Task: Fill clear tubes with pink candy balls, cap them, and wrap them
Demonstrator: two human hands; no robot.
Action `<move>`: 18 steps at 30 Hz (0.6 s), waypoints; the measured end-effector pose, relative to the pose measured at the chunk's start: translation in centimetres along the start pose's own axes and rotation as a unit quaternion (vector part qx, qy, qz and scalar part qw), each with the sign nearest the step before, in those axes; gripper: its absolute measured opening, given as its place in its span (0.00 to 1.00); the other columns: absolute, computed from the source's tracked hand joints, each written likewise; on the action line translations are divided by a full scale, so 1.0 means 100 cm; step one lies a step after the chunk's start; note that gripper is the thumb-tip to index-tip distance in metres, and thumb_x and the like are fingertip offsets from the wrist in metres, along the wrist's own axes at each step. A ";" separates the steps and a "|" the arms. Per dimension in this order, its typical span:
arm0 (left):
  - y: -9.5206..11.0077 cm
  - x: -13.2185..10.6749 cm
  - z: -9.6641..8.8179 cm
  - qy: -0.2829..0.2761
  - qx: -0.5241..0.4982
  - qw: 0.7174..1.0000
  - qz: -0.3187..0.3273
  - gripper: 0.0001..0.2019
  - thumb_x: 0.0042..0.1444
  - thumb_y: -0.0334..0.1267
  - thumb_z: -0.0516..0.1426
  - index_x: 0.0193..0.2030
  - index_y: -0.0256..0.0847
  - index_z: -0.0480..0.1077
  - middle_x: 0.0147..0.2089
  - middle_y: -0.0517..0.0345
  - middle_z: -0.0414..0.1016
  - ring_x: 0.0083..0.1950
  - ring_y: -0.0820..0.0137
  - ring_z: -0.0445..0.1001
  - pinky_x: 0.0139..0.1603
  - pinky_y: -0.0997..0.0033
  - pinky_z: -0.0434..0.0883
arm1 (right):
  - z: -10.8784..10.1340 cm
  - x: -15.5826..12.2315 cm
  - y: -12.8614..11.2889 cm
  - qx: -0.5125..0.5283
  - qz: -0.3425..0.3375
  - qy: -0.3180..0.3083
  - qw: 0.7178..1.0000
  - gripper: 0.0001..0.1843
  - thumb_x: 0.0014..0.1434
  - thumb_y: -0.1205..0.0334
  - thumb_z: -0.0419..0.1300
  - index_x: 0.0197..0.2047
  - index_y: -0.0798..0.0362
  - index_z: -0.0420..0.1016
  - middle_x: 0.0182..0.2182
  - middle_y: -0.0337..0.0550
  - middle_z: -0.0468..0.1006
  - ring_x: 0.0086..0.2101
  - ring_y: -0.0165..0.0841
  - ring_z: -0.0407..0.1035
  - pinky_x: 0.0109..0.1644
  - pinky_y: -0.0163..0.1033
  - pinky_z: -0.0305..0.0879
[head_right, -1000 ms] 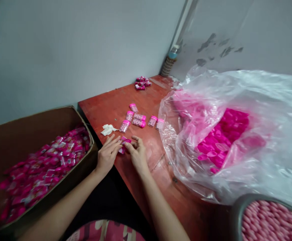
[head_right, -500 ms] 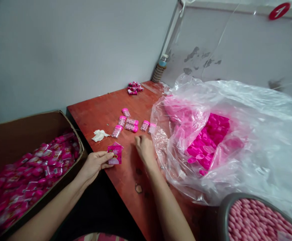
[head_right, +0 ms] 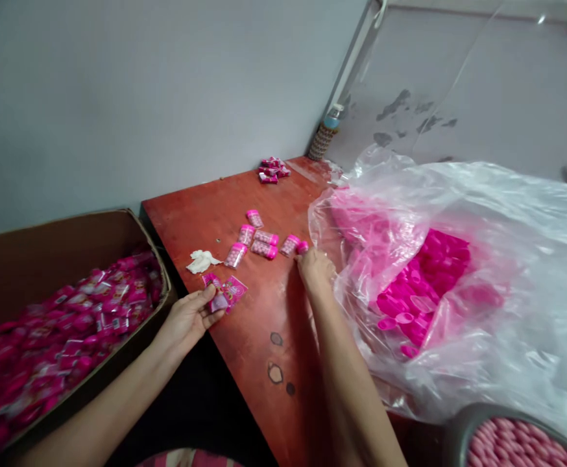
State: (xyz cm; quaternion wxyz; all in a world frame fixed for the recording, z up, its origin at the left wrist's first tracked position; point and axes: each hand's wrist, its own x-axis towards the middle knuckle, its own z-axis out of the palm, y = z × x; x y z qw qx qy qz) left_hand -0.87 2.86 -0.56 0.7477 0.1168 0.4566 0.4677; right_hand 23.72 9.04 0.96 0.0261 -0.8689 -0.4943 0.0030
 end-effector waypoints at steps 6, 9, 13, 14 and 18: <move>0.002 0.003 0.003 0.004 -0.098 0.995 -0.008 0.06 0.47 0.33 0.61 0.31 0.33 0.69 0.26 0.55 0.74 0.26 0.71 0.75 0.28 0.72 0.75 | -0.007 -0.075 -0.007 0.282 -0.070 -0.007 0.957 0.18 0.55 0.48 0.51 0.34 0.57 0.67 0.26 0.48 0.73 0.28 0.37 0.69 0.31 0.39 0.62; -0.001 0.004 0.004 -0.001 -0.116 0.993 -0.008 0.08 0.45 0.33 0.62 0.32 0.34 0.69 0.27 0.55 0.75 0.29 0.68 0.76 0.31 0.69 0.75 | -0.011 -0.132 -0.021 0.521 -0.094 -0.178 0.830 0.17 0.55 0.47 0.50 0.30 0.54 0.64 0.21 0.38 0.69 0.21 0.31 0.66 0.24 0.35 0.62; -0.006 0.002 0.008 -0.020 -0.132 0.991 0.003 0.09 0.43 0.31 0.63 0.32 0.33 0.69 0.27 0.56 0.74 0.28 0.70 0.75 0.32 0.70 0.74 | -0.008 -0.177 -0.038 0.613 -0.067 -0.238 0.750 0.15 0.54 0.49 0.54 0.31 0.54 0.65 0.21 0.36 0.69 0.19 0.28 0.66 0.21 0.32 0.63; -0.008 0.000 0.010 -0.028 -0.133 0.991 0.005 0.09 0.43 0.32 0.63 0.31 0.33 0.69 0.27 0.56 0.74 0.27 0.71 0.74 0.31 0.71 0.73 | -0.006 -0.180 -0.039 0.617 -0.060 -0.234 0.749 0.15 0.54 0.50 0.54 0.32 0.54 0.65 0.21 0.36 0.69 0.19 0.28 0.66 0.21 0.32 0.63; -0.012 -0.007 0.015 -0.060 -0.114 0.991 0.021 0.11 0.42 0.35 0.64 0.29 0.33 0.68 0.26 0.58 0.73 0.26 0.74 0.72 0.29 0.75 0.71 | 0.006 -0.182 -0.040 0.657 -0.032 -0.230 0.717 0.15 0.52 0.50 0.57 0.34 0.54 0.68 0.23 0.37 0.71 0.19 0.28 0.66 0.20 0.32 0.64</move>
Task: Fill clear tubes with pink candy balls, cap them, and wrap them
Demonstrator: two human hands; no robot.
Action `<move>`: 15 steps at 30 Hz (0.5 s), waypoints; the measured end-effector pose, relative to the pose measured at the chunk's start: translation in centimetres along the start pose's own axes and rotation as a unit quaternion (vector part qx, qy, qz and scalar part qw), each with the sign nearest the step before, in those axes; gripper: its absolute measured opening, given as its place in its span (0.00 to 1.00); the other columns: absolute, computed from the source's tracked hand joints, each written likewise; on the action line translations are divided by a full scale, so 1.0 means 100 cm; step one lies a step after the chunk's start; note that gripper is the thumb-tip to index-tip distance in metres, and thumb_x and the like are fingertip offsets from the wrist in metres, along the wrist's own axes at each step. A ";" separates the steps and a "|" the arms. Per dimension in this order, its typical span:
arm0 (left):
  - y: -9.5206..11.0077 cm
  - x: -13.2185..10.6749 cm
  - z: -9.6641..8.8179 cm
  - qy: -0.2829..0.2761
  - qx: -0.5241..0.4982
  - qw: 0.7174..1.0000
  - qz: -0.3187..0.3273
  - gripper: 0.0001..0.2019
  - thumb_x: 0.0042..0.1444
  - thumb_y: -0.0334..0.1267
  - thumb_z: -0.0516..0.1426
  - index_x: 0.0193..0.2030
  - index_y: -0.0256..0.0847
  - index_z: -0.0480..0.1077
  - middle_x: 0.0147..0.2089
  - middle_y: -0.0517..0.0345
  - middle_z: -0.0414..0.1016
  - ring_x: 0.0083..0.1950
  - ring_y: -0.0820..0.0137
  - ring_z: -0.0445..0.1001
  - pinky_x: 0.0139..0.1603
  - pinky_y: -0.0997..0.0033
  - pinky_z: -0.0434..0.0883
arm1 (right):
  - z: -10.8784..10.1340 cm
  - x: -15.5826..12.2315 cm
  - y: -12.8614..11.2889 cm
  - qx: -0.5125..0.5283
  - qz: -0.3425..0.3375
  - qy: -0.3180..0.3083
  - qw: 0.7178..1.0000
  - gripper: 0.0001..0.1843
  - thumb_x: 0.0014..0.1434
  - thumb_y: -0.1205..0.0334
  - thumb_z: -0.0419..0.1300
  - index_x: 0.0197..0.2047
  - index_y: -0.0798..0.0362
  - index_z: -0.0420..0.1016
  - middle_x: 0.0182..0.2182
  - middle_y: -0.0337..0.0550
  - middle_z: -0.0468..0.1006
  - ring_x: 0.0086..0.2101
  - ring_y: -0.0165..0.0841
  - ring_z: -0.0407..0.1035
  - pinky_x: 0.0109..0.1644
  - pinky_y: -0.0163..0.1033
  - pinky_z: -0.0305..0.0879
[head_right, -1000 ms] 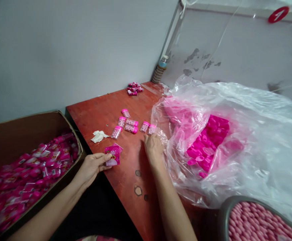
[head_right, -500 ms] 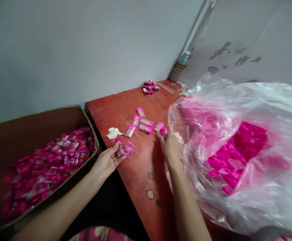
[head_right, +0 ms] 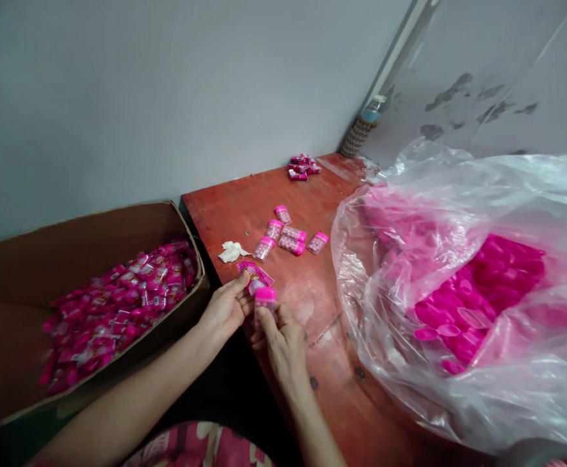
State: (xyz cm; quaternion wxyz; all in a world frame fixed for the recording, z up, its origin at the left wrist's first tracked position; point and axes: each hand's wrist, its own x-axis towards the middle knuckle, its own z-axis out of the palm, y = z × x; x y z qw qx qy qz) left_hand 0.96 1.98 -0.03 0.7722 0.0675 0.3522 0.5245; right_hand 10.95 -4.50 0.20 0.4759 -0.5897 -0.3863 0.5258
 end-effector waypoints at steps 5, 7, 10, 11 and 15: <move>-0.002 -0.009 0.005 -0.033 0.059 0.997 0.030 0.14 0.40 0.40 0.64 0.27 0.33 0.66 0.23 0.60 0.71 0.22 0.76 0.70 0.23 0.78 0.68 | 0.002 0.003 0.007 0.142 0.015 -0.043 0.989 0.14 0.54 0.52 0.56 0.33 0.56 0.68 0.24 0.40 0.72 0.18 0.25 0.64 0.19 0.29 0.62; -0.001 -0.011 0.005 -0.057 0.090 0.994 0.028 0.14 0.42 0.41 0.63 0.28 0.33 0.66 0.23 0.59 0.70 0.21 0.75 0.69 0.20 0.78 0.65 | 0.002 0.003 0.009 0.145 0.013 -0.043 0.988 0.13 0.53 0.52 0.56 0.33 0.56 0.68 0.24 0.40 0.72 0.18 0.25 0.65 0.19 0.29 0.63; 0.000 -0.011 0.004 -0.110 0.126 0.986 0.020 0.14 0.45 0.42 0.61 0.31 0.33 0.66 0.25 0.56 0.72 0.23 0.74 0.70 0.21 0.78 0.65 | 0.000 0.003 0.009 0.095 -0.004 -0.016 0.995 0.13 0.52 0.52 0.58 0.33 0.55 0.68 0.24 0.38 0.72 0.20 0.26 0.67 0.21 0.30 0.64; 0.001 -0.010 0.004 -0.127 0.136 0.982 0.015 0.14 0.46 0.42 0.60 0.32 0.32 0.66 0.26 0.56 0.72 0.23 0.74 0.70 0.22 0.77 0.66 | -0.001 0.002 0.009 0.081 -0.011 -0.010 0.997 0.13 0.52 0.52 0.57 0.33 0.55 0.68 0.24 0.38 0.72 0.20 0.26 0.67 0.21 0.30 0.64; 0.000 -0.008 0.002 -0.141 0.186 0.972 -0.020 0.14 0.42 0.42 0.62 0.29 0.31 0.66 0.22 0.57 0.70 0.19 0.75 0.67 0.19 0.75 0.64 | -0.003 0.001 0.008 0.058 -0.031 -0.014 0.998 0.13 0.53 0.52 0.56 0.34 0.54 0.68 0.23 0.37 0.72 0.20 0.27 0.67 0.22 0.32 0.65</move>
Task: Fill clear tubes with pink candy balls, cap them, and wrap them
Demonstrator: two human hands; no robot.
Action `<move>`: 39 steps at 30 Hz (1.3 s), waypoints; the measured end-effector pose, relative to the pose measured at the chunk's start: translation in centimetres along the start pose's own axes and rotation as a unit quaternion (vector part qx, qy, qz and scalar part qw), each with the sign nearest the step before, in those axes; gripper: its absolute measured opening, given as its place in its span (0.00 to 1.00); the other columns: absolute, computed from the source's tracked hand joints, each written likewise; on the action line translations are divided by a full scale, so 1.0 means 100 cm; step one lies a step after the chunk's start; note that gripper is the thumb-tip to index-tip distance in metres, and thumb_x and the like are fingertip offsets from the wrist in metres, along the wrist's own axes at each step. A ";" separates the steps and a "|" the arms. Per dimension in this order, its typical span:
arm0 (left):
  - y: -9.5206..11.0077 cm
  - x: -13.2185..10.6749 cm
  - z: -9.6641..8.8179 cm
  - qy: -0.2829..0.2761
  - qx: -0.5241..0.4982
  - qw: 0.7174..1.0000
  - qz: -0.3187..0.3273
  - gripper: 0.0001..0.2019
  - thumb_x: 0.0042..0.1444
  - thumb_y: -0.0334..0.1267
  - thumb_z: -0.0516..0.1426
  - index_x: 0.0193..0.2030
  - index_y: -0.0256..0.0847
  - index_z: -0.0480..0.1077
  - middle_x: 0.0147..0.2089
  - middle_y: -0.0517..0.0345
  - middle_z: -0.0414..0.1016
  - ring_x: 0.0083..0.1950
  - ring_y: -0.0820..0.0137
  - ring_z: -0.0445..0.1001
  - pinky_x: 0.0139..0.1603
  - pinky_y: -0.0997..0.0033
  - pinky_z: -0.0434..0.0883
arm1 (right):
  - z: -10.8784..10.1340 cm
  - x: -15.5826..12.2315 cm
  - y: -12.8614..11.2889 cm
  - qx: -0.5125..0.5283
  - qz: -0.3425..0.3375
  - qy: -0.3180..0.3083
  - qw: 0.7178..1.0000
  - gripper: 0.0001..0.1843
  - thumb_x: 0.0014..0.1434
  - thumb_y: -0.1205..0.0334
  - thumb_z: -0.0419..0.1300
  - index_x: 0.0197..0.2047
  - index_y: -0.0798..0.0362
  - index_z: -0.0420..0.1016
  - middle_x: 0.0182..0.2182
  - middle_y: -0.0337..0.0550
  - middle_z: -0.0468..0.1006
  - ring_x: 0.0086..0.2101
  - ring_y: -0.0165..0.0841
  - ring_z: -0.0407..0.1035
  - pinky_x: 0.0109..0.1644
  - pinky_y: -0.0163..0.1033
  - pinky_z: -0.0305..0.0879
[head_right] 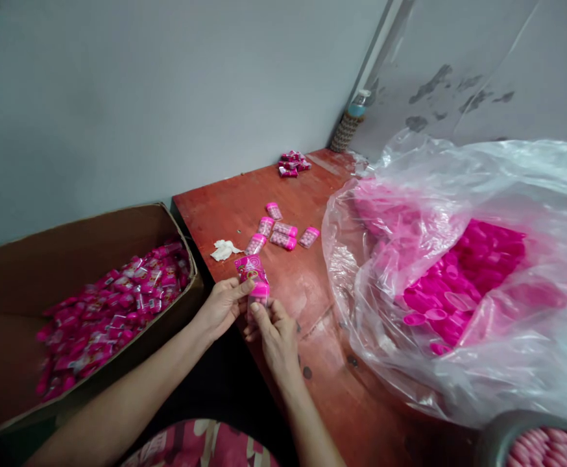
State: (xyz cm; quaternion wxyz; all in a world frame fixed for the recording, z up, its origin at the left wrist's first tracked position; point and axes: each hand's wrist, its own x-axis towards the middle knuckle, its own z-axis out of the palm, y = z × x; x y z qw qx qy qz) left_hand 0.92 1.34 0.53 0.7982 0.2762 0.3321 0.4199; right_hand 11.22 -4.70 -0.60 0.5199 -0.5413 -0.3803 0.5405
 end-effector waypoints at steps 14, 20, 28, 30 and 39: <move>0.005 -0.001 -0.005 -0.021 0.102 0.994 -0.024 0.12 0.40 0.40 0.63 0.23 0.30 0.71 0.19 0.56 0.70 0.19 0.73 0.68 0.21 0.73 0.66 | 0.000 0.005 0.001 0.000 -0.013 0.036 0.999 0.11 0.51 0.55 0.59 0.34 0.53 0.67 0.21 0.35 0.71 0.19 0.26 0.65 0.21 0.30 0.63; 0.007 -0.001 -0.010 0.027 -0.005 0.999 -0.026 0.10 0.41 0.36 0.63 0.24 0.29 0.71 0.24 0.53 0.73 0.25 0.73 0.71 0.30 0.72 0.70 | -0.005 0.000 0.003 0.120 0.007 0.003 0.993 0.18 0.49 0.60 0.62 0.43 0.50 0.64 0.31 0.38 0.76 0.30 0.30 0.71 0.36 0.38 0.69; 0.009 -0.023 -0.006 0.012 0.011 1.000 -0.016 0.11 0.41 0.37 0.64 0.26 0.28 0.72 0.27 0.50 0.75 0.29 0.69 0.73 0.34 0.67 0.71 | 0.002 0.015 -0.005 0.130 0.007 0.011 0.991 0.12 0.46 0.60 0.64 0.33 0.52 0.66 0.22 0.35 0.74 0.22 0.28 0.69 0.28 0.34 0.68; 0.019 -0.031 -0.014 0.056 -0.012 0.997 0.046 0.12 0.42 0.39 0.63 0.29 0.31 0.73 0.33 0.49 0.77 0.36 0.65 0.75 0.40 0.64 0.71 | 0.002 0.017 -0.010 0.113 0.004 0.009 0.994 0.12 0.47 0.59 0.64 0.33 0.53 0.66 0.22 0.37 0.74 0.23 0.29 0.69 0.27 0.34 0.67; 0.016 -0.006 -0.045 0.134 0.373 0.880 0.263 0.18 0.43 0.42 0.62 0.43 0.43 0.73 0.51 0.50 0.70 0.58 0.59 0.60 0.62 0.57 0.47 | -0.017 0.020 -0.008 0.003 0.003 0.041 0.999 0.12 0.50 0.53 0.59 0.30 0.54 0.68 0.23 0.38 0.73 0.22 0.28 0.69 0.27 0.34 0.66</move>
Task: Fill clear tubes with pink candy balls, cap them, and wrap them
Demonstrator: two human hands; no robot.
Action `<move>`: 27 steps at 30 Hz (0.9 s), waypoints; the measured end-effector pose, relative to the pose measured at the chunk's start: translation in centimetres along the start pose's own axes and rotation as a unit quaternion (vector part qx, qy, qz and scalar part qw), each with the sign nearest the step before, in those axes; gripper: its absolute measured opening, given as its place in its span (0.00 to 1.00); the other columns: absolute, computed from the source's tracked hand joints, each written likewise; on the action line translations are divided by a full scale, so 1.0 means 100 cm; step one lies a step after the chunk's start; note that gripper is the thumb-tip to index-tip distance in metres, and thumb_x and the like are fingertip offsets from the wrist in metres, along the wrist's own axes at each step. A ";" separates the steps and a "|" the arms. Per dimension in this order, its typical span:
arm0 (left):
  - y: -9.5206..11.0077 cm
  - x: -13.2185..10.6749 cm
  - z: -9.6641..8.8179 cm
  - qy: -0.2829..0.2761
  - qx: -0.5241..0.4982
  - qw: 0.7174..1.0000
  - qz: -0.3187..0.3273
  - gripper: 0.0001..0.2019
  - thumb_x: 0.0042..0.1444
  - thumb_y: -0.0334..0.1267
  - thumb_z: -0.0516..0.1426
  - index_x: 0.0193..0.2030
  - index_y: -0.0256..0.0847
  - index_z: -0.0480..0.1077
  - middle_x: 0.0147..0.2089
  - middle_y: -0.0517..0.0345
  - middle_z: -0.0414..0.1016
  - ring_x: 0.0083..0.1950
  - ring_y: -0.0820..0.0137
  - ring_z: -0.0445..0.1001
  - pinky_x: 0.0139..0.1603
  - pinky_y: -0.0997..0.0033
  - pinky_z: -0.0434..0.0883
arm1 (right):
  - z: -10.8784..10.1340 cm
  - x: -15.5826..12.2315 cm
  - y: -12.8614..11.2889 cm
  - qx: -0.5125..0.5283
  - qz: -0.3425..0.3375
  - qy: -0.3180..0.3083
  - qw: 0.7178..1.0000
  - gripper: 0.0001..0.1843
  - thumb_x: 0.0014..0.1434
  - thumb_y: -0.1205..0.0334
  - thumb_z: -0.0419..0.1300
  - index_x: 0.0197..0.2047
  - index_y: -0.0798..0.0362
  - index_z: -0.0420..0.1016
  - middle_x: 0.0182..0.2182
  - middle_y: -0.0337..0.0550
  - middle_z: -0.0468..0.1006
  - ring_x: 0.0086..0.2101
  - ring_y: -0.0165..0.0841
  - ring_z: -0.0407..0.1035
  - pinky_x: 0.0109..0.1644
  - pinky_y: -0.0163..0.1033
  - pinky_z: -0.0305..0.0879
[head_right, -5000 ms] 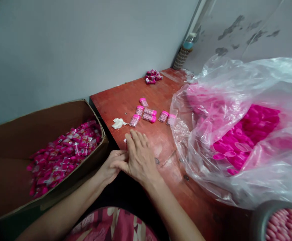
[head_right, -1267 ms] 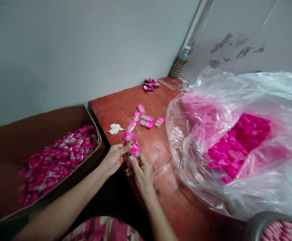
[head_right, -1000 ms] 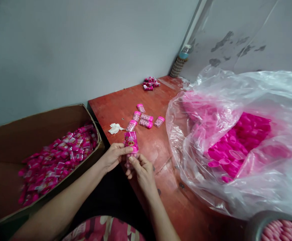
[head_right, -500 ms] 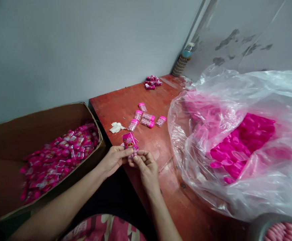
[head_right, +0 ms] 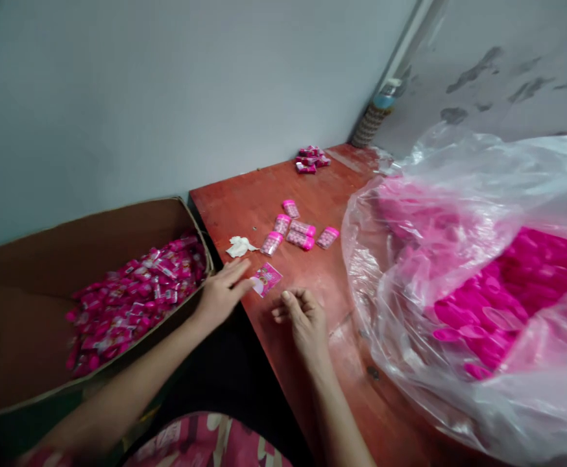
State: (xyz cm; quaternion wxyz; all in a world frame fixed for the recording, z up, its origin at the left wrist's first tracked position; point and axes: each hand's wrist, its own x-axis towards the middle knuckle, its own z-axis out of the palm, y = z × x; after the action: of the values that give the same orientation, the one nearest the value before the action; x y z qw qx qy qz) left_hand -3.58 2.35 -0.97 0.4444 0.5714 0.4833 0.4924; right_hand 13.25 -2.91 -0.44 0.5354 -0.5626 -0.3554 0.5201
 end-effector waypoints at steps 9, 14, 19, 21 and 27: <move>-0.038 0.010 0.030 -0.050 0.275 0.948 0.154 0.09 0.53 0.35 0.54 0.39 0.41 0.74 0.51 0.47 0.70 0.62 0.55 0.54 0.61 0.47 0.40 | -0.005 0.004 0.012 -0.083 0.025 -0.007 0.996 0.11 0.49 0.54 0.61 0.31 0.53 0.71 0.25 0.41 0.75 0.24 0.29 0.69 0.28 0.33 0.66; -0.040 0.007 0.032 0.001 0.260 0.944 0.201 0.10 0.55 0.35 0.53 0.39 0.41 0.74 0.47 0.50 0.73 0.58 0.59 0.61 0.61 0.48 0.48 | 0.010 0.014 0.012 -0.043 -0.006 0.065 0.997 0.15 0.46 0.53 0.62 0.36 0.52 0.70 0.32 0.42 0.76 0.30 0.31 0.71 0.33 0.36 0.67; -0.016 -0.005 0.032 -0.013 0.168 0.963 0.210 0.13 0.55 0.35 0.52 0.46 0.42 0.71 0.51 0.53 0.71 0.58 0.62 0.62 0.59 0.55 0.56 | 0.021 0.029 0.009 0.038 -0.026 0.048 0.998 0.19 0.44 0.56 0.64 0.39 0.51 0.67 0.29 0.37 0.74 0.27 0.28 0.69 0.30 0.34 0.65; -0.006 -0.006 0.029 -0.026 0.092 0.986 0.137 0.15 0.53 0.37 0.54 0.49 0.42 0.69 0.51 0.52 0.70 0.55 0.62 0.65 0.57 0.59 0.61 | 0.017 0.032 0.006 0.048 -0.024 0.036 0.998 0.18 0.45 0.57 0.64 0.39 0.51 0.66 0.24 0.33 0.72 0.23 0.26 0.66 0.27 0.32 0.63; 0.005 0.001 0.021 -0.154 -0.134 0.963 -0.175 0.16 0.46 0.46 0.59 0.36 0.34 0.75 0.33 0.53 0.77 0.35 0.64 0.75 0.35 0.70 0.71 | 0.001 0.039 -0.013 -0.015 -0.014 -0.109 0.994 0.17 0.45 0.60 0.64 0.39 0.52 0.66 0.22 0.32 0.70 0.23 0.24 0.64 0.27 0.29 0.58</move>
State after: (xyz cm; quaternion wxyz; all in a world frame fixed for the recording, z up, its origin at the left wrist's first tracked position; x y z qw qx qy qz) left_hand -1.39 2.33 -0.68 0.6656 0.4818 0.4309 0.3732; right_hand 14.19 1.02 0.04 0.4920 -0.5053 -0.4275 0.5655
